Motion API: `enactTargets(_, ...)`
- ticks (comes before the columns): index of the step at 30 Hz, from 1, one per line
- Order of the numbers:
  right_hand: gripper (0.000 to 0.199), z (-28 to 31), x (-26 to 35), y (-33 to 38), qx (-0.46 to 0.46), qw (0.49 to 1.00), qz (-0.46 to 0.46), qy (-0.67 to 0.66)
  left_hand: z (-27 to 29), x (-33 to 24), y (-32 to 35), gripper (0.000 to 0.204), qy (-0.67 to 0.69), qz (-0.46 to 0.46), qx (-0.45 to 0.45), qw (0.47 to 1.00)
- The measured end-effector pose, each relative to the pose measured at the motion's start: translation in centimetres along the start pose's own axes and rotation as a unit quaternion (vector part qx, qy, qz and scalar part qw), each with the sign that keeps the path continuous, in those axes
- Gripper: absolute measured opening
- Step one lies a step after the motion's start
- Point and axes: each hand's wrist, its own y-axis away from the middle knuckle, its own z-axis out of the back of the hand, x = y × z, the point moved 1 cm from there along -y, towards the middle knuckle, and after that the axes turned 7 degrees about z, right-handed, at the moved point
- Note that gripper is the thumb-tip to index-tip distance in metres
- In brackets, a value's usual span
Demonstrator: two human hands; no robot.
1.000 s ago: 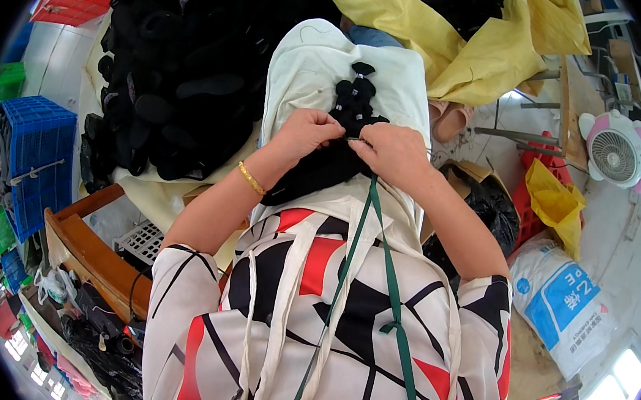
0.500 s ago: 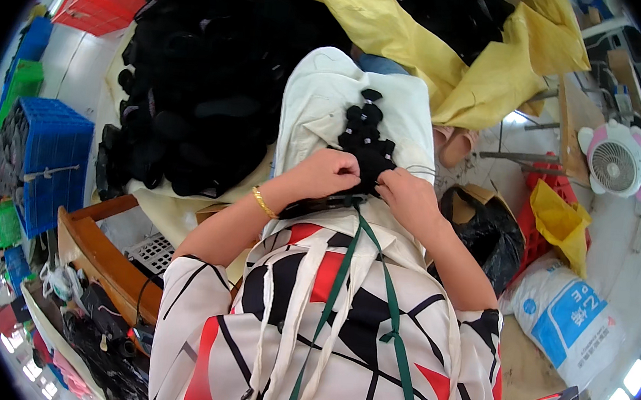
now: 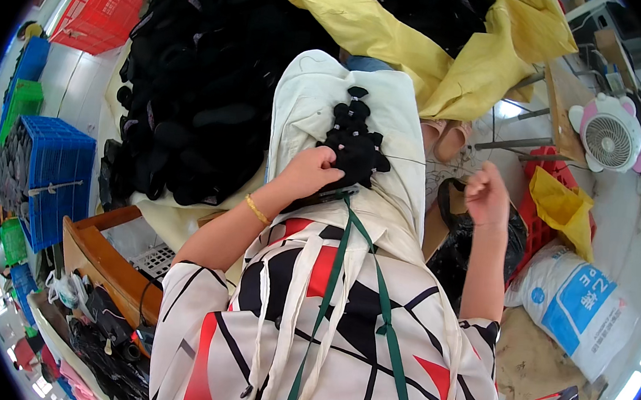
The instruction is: The person sits on the floor and hand-sews black socks using a needle and thread. They pick up socks from a nearby pile, stitch the fabric, and place the finished items on their lap.
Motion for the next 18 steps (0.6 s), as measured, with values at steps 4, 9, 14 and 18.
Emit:
enactTargets(4, 0.015, 10.0, 7.8, -0.2, -0.134, 0.968, 0.190, -0.092, 2.5, -4.3, 2.0, 0.020, -0.029, -0.023, -0.007, 0.999)
enactTargets(9, 0.009, 7.2, 6.1, 0.3, -0.125, 0.937, 0.312, 0.093, 3.5, -4.9, 3.6, 0.016, -0.220, -0.205, -0.082, 0.950)
enactTargets(14, 0.026, -2.9, -6.3, -0.3, 0.110, 0.897, 0.154, 0.400, 2.8, -3.7, 4.0, 0.013, -0.267, -0.225, -0.066, 0.935)
enactTargets(18, 0.033, -9.8, -12.3, 0.2, 0.257, 0.790, 0.159, 0.533, 2.9, -2.6, 3.5, 0.009, -0.160, -0.191, -0.032, 0.968)
